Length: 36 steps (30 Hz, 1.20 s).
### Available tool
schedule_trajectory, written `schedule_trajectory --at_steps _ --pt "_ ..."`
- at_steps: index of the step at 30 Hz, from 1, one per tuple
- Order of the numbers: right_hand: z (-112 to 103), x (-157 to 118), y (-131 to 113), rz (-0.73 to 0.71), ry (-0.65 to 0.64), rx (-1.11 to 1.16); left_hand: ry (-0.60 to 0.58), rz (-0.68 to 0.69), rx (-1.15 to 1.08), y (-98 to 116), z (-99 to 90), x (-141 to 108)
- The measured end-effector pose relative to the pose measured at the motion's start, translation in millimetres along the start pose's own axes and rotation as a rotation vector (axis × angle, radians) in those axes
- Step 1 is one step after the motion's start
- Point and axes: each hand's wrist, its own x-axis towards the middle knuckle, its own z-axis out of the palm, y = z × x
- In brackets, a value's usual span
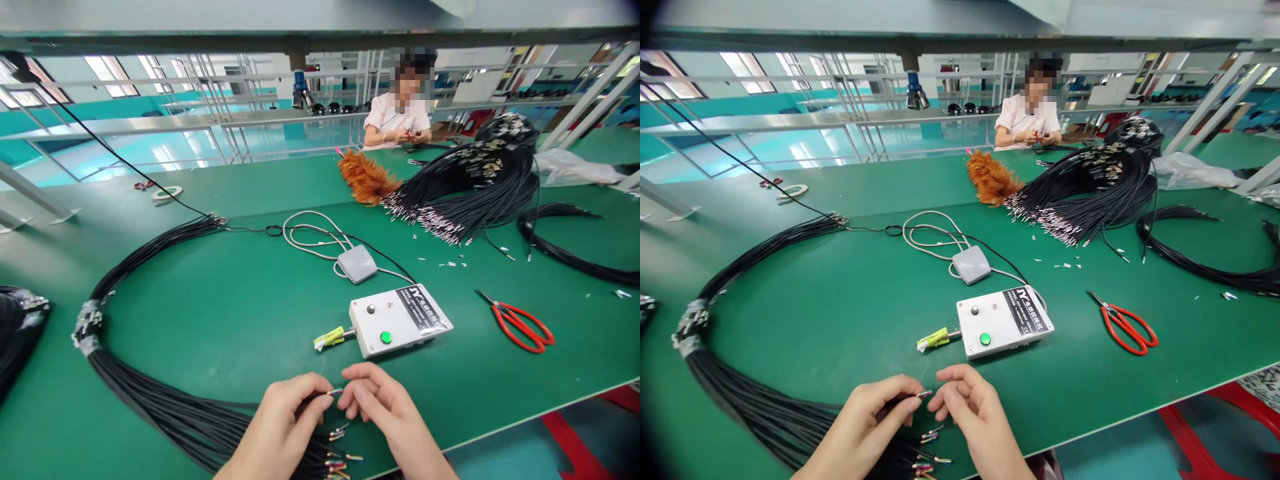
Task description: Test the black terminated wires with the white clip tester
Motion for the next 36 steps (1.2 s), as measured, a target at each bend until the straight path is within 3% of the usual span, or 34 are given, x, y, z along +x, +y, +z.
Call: schedule_trajectory --at_steps 5,11,15,21,26,36 --pt "16 12 -7 0.094 -0.027 0.221 0.086 0.058 -0.061 -1 0.9 0" --pt "26 19 -6 0.171 -0.021 0.386 0.106 0.063 -0.081 -2 2.4 -1" --pt "28 17 5 0.158 -0.049 0.321 0.165 -0.002 -0.115 -2 6.4 -3" --pt "22 13 4 0.156 0.058 0.354 0.22 -0.069 -0.166 0 8.8 -5" --pt "27 12 3 0.106 0.024 0.271 0.243 -0.069 -0.181 2 9.9 -5" --pt "35 18 4 0.1 0.019 0.228 0.214 -0.098 -0.417 4 7.3 -6"
